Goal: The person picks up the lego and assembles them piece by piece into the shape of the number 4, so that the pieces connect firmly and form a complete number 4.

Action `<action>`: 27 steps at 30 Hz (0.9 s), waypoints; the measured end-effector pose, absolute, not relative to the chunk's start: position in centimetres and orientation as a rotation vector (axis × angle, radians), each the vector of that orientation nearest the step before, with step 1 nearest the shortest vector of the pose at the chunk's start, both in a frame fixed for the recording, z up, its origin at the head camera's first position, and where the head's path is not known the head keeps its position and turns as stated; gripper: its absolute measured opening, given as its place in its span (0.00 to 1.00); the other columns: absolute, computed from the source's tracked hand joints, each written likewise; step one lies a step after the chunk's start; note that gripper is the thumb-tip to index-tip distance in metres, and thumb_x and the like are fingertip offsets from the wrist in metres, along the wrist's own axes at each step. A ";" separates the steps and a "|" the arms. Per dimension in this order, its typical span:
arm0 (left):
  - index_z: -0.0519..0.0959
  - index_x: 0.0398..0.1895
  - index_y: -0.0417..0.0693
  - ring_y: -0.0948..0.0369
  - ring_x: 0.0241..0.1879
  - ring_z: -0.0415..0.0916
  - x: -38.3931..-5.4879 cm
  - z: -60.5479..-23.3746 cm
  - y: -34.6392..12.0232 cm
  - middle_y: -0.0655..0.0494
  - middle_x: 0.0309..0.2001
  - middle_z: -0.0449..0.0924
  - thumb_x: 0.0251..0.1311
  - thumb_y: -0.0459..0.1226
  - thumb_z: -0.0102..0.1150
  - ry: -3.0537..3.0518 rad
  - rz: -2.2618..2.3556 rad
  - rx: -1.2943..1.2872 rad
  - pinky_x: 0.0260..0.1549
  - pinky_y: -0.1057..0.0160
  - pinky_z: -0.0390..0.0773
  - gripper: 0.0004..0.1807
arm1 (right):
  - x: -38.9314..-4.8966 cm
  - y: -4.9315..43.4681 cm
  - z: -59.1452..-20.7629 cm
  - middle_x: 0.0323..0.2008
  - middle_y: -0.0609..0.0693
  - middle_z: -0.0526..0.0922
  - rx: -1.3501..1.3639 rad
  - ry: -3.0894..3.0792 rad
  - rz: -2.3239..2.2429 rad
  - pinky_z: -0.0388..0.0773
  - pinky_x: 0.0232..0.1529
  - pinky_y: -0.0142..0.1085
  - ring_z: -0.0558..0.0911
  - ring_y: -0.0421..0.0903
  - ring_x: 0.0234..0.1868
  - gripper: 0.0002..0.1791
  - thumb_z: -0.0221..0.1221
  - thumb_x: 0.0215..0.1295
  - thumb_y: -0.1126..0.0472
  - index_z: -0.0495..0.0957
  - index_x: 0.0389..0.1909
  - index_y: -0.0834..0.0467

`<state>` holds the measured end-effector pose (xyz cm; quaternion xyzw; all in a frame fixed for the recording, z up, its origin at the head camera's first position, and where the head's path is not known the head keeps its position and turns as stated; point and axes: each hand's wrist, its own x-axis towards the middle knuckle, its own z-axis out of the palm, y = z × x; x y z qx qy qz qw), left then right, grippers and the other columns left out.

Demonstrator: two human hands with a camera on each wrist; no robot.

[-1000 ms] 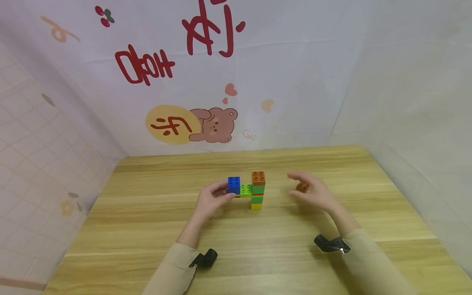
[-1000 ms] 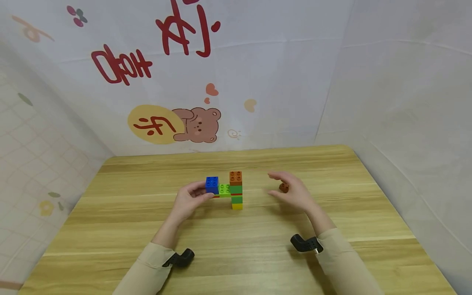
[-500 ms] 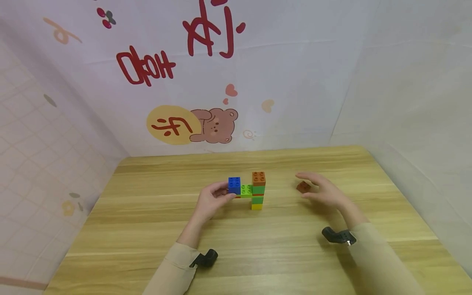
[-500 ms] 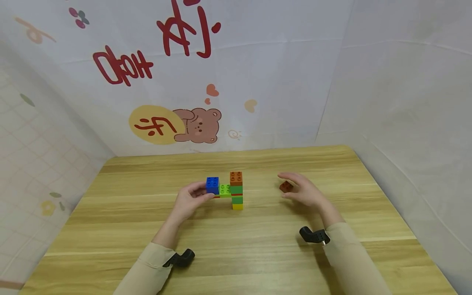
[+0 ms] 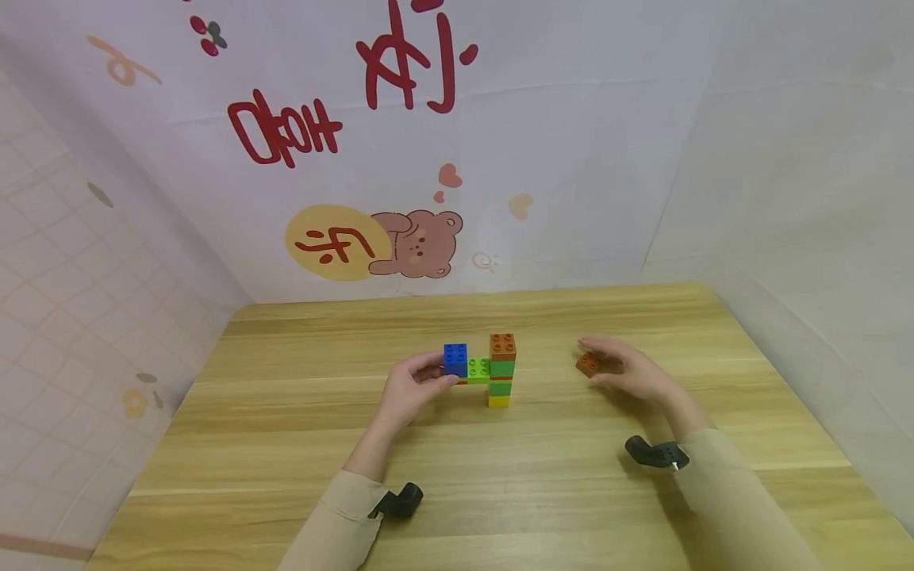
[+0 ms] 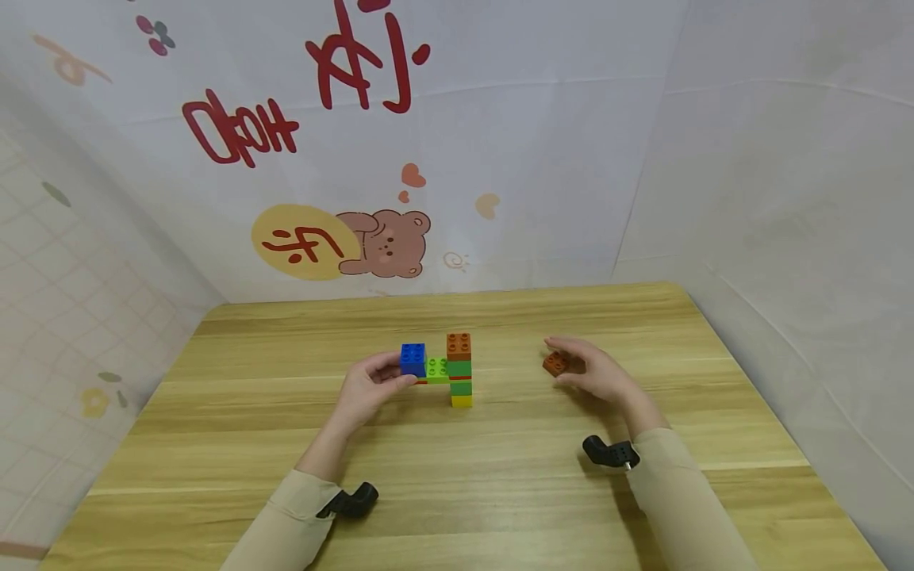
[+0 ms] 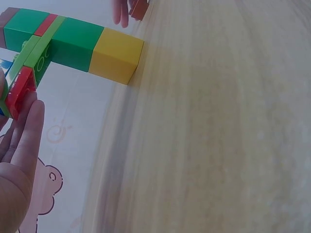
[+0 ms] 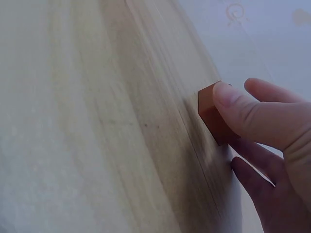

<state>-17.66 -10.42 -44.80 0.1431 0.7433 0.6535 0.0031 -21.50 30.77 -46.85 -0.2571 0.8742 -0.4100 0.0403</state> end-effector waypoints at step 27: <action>0.82 0.54 0.38 0.54 0.42 0.80 -17.7 -44.9 -10.4 0.47 0.45 0.83 0.56 0.31 0.71 2.342 2.040 0.424 0.42 0.66 0.81 0.21 | -21.0 30.2 -47.1 0.49 0.57 0.83 -0.722 2.896 -1.170 0.74 0.55 0.54 0.80 0.57 0.52 0.19 0.69 0.60 0.64 0.83 0.52 0.61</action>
